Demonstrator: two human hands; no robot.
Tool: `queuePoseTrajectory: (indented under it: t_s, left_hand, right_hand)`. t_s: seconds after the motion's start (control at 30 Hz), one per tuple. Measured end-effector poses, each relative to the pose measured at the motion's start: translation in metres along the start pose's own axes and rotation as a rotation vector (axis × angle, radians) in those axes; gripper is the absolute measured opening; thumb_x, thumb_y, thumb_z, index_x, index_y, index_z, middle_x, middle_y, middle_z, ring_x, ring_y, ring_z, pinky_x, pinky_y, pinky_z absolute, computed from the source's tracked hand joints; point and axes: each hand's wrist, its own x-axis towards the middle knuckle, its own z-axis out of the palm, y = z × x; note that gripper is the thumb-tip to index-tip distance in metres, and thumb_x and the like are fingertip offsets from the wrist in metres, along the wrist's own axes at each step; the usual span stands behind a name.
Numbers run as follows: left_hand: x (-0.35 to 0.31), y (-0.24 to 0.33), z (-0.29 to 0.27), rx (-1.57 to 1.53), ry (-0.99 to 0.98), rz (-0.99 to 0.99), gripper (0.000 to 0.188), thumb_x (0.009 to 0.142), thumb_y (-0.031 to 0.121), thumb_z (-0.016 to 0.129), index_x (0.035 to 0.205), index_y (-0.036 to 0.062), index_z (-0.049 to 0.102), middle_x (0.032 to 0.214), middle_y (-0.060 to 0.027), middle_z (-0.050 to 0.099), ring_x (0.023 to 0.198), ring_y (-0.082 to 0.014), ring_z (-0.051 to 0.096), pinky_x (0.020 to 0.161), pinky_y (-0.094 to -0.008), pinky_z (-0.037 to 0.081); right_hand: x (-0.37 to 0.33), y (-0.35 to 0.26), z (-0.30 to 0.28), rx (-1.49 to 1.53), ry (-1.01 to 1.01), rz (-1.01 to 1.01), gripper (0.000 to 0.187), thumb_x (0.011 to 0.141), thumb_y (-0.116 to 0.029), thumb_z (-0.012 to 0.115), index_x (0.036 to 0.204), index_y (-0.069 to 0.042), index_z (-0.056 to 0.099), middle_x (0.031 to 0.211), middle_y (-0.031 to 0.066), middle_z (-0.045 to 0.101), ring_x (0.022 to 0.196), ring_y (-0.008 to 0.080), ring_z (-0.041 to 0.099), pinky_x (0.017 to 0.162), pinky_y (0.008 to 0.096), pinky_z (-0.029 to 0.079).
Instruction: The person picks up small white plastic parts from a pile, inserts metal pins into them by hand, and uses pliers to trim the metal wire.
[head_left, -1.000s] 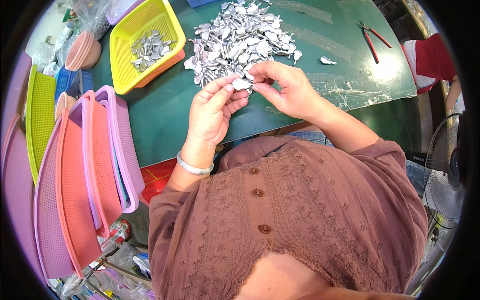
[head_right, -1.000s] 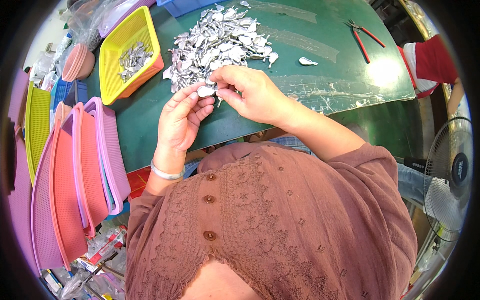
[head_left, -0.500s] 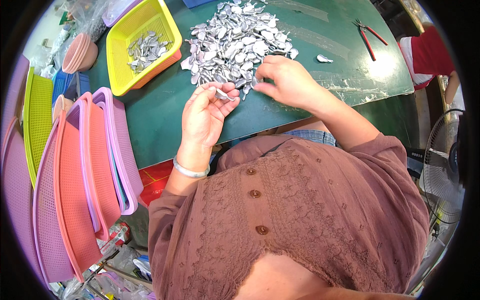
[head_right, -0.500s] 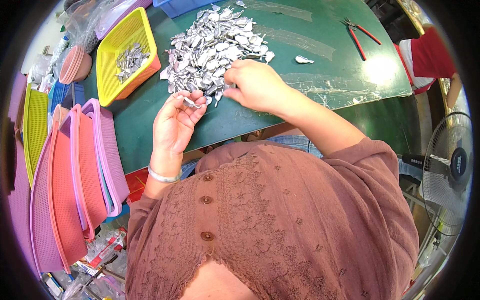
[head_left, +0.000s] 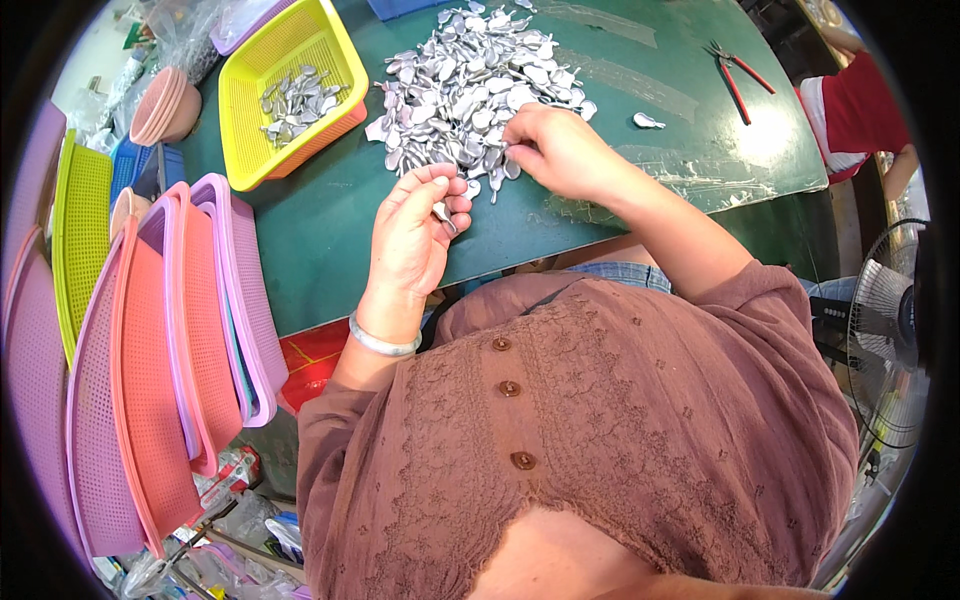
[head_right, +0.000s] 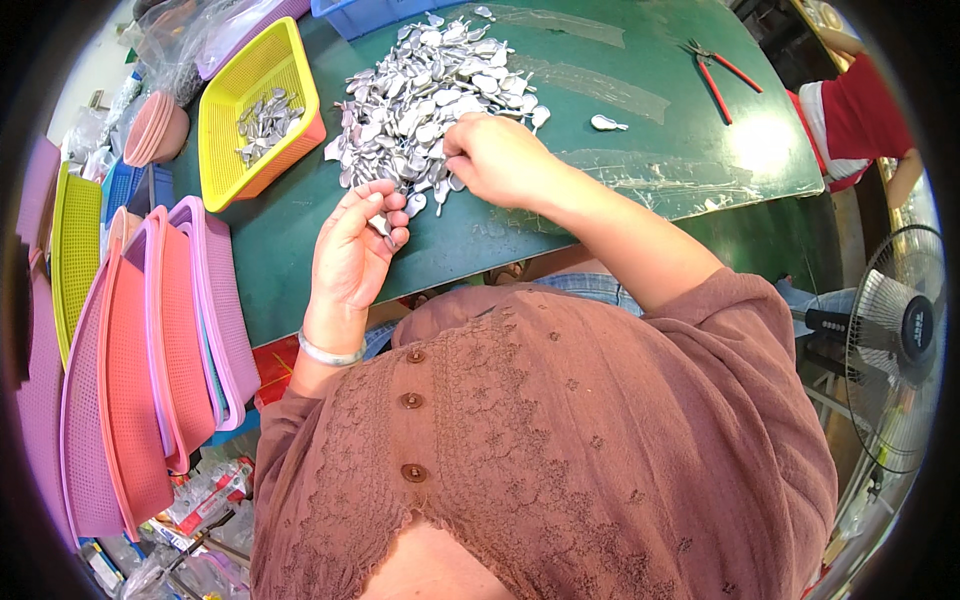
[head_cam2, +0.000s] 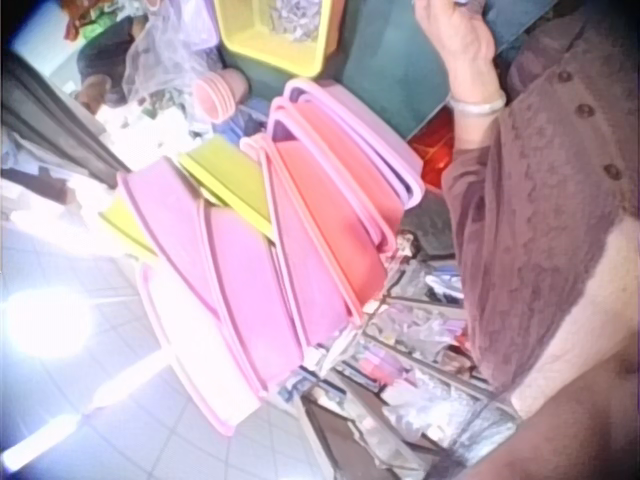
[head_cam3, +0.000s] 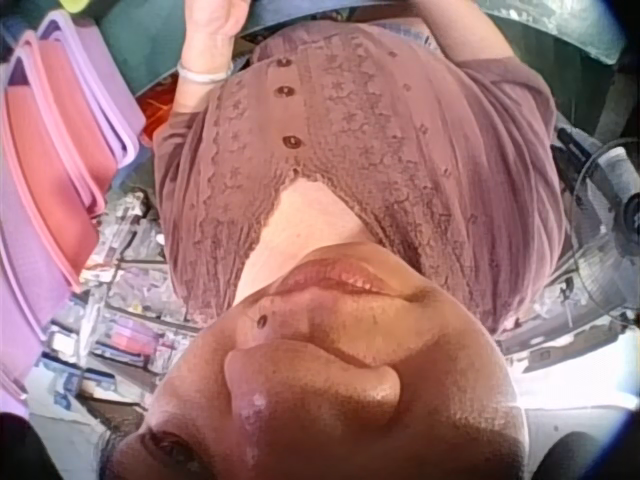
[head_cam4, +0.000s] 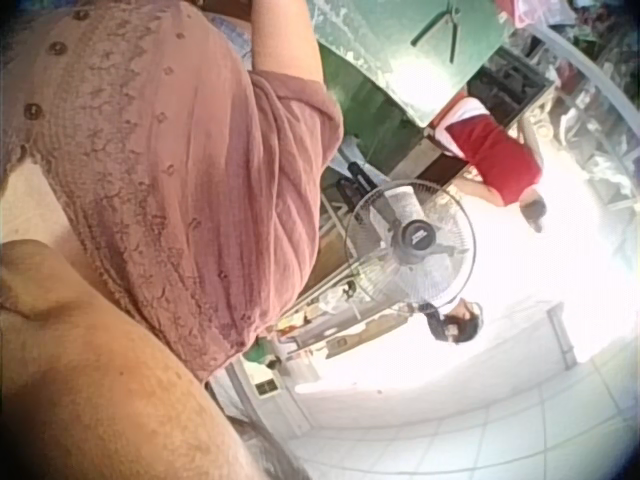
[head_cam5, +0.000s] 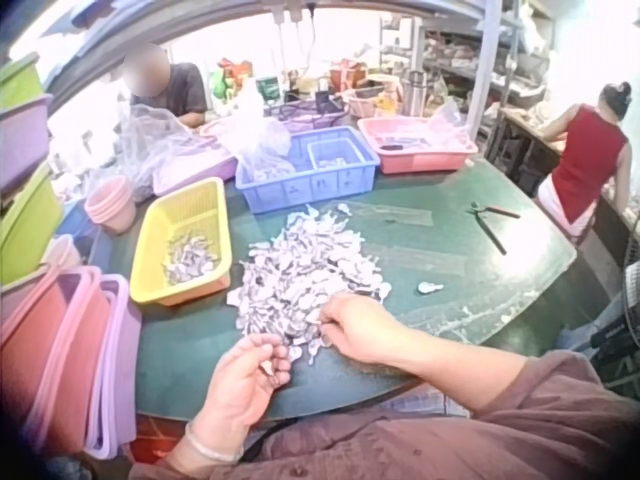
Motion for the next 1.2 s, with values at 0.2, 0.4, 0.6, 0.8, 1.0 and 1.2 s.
queuePoseTrajectory:
  t_s: [0.2, 0.4, 0.6, 0.8, 1.0, 1.2]
  left_hand:
    - [0.002, 0.003, 0.011, 0.034, -0.014, 0.019, 0.017, 0.085, 0.010, 0.051, 0.100, 0.0007, 0.054, 0.079, -0.0053, 0.058, 0.062, -0.0105, 0.053, 0.053, -0.0215, 0.042]
    - [0.005, 0.004, 0.020, 0.065, -0.057, 0.026, 0.016, 0.086, 0.013, 0.054, 0.095, 0.0012, 0.058, 0.075, -0.0041, 0.057, 0.059, -0.0087, 0.050, 0.049, -0.0203, 0.039]
    - [0.004, 0.003, 0.022, 0.040, -0.039, 0.038, 0.014, 0.086, 0.010, 0.053, 0.093, 0.0009, 0.059, 0.073, -0.0035, 0.056, 0.058, -0.0088, 0.050, 0.049, -0.0199, 0.039]
    - [0.005, -0.003, 0.019, -0.007, -0.068, 0.092, 0.014, 0.087, 0.008, 0.051, 0.097, 0.0008, 0.058, 0.077, -0.0041, 0.057, 0.062, -0.0093, 0.051, 0.053, -0.0206, 0.041]
    - [0.009, -0.008, 0.010, -0.141, -0.180, 0.091, 0.015, 0.088, 0.008, 0.049, 0.099, 0.0015, 0.057, 0.083, -0.0047, 0.057, 0.070, -0.0106, 0.052, 0.060, -0.0235, 0.044]
    - [0.007, -0.007, 0.008, -0.233, -0.223, 0.069, 0.017, 0.090, 0.009, 0.041, 0.096, 0.0010, 0.055, 0.095, -0.0125, 0.058, 0.088, -0.0231, 0.057, 0.077, -0.0358, 0.049]
  right_hand:
    - [0.001, 0.000, -0.014, 0.703, -0.272, 0.285, 0.016, 0.080, -0.017, 0.058, 0.084, -0.002, 0.059, 0.068, -0.0001, 0.055, 0.060, 0.0080, 0.048, 0.054, 0.0217, 0.039]
    - [-0.003, -0.011, -0.021, 0.913, -0.367, 0.336, 0.014, 0.082, -0.016, 0.056, 0.088, -0.003, 0.058, 0.071, -0.0010, 0.057, 0.061, 0.0066, 0.050, 0.054, 0.0194, 0.039]
    - [-0.006, -0.010, -0.024, 1.165, -0.410, 0.395, 0.016, 0.085, -0.016, 0.052, 0.091, -0.002, 0.056, 0.074, 0.0024, 0.060, 0.064, 0.0086, 0.056, 0.057, 0.0195, 0.042]
    - [-0.009, -0.013, -0.016, 1.101, -0.271, 0.261, 0.012, 0.081, -0.007, 0.056, 0.091, -0.001, 0.055, 0.075, 0.0035, 0.059, 0.067, 0.0098, 0.057, 0.060, 0.0203, 0.044]
    - [-0.012, -0.009, -0.014, 0.760, -0.137, 0.102, 0.014, 0.078, -0.001, 0.056, 0.092, 0.000, 0.055, 0.084, 0.0058, 0.059, 0.075, 0.0117, 0.057, 0.066, 0.0235, 0.046]
    - [-0.017, 0.006, -0.014, -0.201, 0.074, 0.006, 0.014, 0.073, -0.009, 0.061, 0.084, -0.002, 0.057, 0.082, 0.0115, 0.056, 0.077, 0.0272, 0.057, 0.067, 0.0345, 0.046]
